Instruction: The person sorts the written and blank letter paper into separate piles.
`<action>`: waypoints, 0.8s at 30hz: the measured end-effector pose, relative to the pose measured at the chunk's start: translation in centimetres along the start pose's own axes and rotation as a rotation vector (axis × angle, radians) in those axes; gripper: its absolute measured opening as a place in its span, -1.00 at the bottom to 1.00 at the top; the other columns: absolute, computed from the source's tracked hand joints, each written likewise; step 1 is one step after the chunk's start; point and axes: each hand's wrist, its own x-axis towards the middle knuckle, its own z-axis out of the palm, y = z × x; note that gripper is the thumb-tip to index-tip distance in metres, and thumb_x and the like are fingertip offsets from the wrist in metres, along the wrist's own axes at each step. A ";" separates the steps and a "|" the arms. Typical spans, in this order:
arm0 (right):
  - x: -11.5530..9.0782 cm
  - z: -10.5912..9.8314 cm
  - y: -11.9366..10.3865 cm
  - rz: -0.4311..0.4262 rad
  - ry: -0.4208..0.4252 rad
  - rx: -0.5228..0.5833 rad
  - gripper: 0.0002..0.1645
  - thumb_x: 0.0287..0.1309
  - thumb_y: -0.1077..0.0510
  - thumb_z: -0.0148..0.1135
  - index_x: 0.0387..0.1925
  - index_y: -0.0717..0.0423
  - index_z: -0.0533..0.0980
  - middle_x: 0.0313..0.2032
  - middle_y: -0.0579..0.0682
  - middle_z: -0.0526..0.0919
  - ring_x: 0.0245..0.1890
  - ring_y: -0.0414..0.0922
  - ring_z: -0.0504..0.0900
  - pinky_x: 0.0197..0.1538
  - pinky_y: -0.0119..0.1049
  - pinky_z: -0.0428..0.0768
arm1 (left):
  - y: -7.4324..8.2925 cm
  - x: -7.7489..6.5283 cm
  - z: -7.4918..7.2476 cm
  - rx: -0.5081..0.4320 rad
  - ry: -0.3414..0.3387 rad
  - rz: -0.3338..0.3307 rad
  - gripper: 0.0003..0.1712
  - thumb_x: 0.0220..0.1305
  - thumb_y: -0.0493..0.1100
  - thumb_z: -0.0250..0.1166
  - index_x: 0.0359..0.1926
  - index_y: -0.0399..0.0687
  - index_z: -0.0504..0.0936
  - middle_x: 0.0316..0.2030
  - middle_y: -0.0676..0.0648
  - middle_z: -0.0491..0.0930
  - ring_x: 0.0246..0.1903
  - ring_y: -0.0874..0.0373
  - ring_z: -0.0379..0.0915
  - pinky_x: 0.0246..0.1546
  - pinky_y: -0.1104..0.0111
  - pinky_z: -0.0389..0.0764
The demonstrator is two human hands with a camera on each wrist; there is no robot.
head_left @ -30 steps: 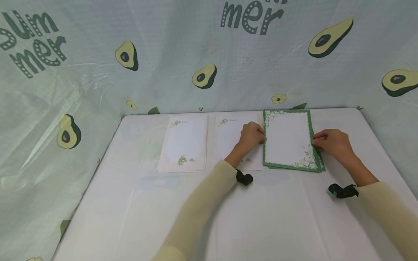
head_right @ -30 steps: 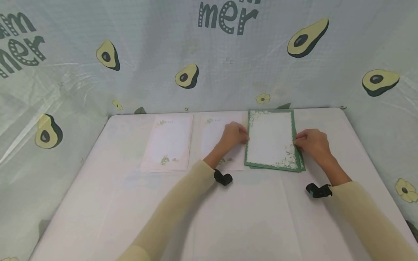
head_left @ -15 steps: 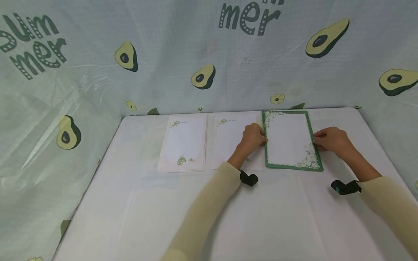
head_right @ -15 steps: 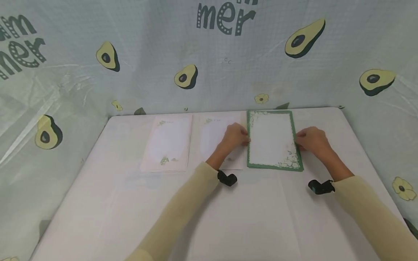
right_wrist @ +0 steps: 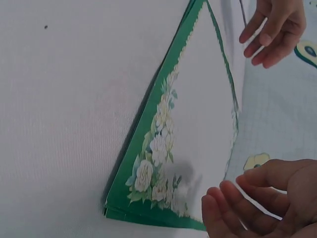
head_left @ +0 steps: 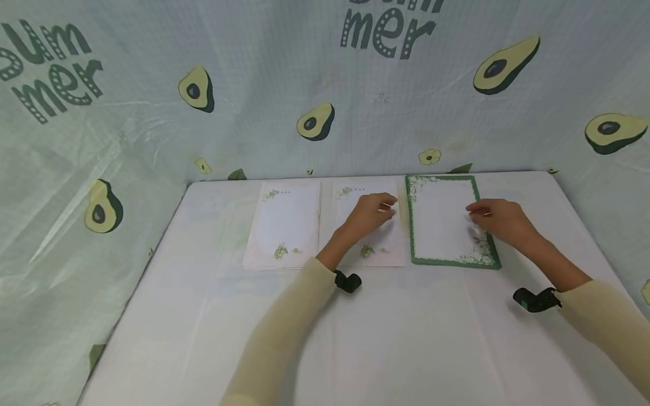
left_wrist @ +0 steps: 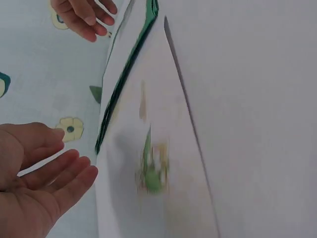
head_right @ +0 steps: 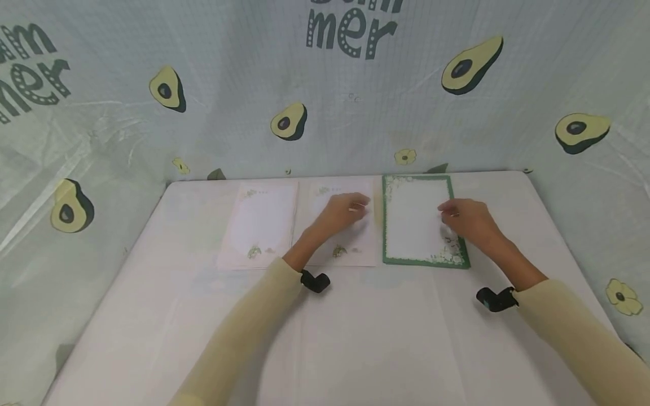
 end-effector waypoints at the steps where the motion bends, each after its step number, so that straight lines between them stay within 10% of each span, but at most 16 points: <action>1: 0.1 0.1 -0.4 -0.010 -0.018 0.012 -0.56 0.48 0.16 0.12 0.20 0.41 0.51 0.08 0.43 0.61 0.08 0.34 0.58 -0.07 0.08 0.69 | -0.4 -0.3 -0.7 0.015 -0.009 0.006 -0.60 0.47 -0.24 0.26 0.26 -0.23 0.58 0.19 -0.13 0.62 0.15 0.04 0.59 0.02 0.49 0.65; 12: 1.9 1.9 -4.7 -0.083 -0.230 0.238 -0.55 0.47 0.13 0.19 0.19 0.40 0.53 0.13 0.35 0.62 -0.04 0.10 0.73 -0.03 -0.12 0.77 | -4.6 -5.1 -7.9 0.220 -0.064 -0.099 -0.58 0.46 -0.17 0.28 0.26 -0.23 0.58 0.25 -0.15 0.57 0.21 -0.04 0.53 0.13 0.23 0.66; 24: 6.2 3.7 -8.6 0.076 -0.457 0.344 -0.54 0.45 0.21 0.16 0.22 0.47 0.47 0.01 0.27 0.67 -0.26 -0.11 0.74 -0.18 -0.26 0.77 | -6.9 -5.8 -10.3 0.270 -0.174 -0.149 -0.65 0.41 -0.24 0.31 0.12 -0.36 0.64 -0.02 -0.24 0.69 -0.01 -0.04 0.61 -0.03 0.25 0.69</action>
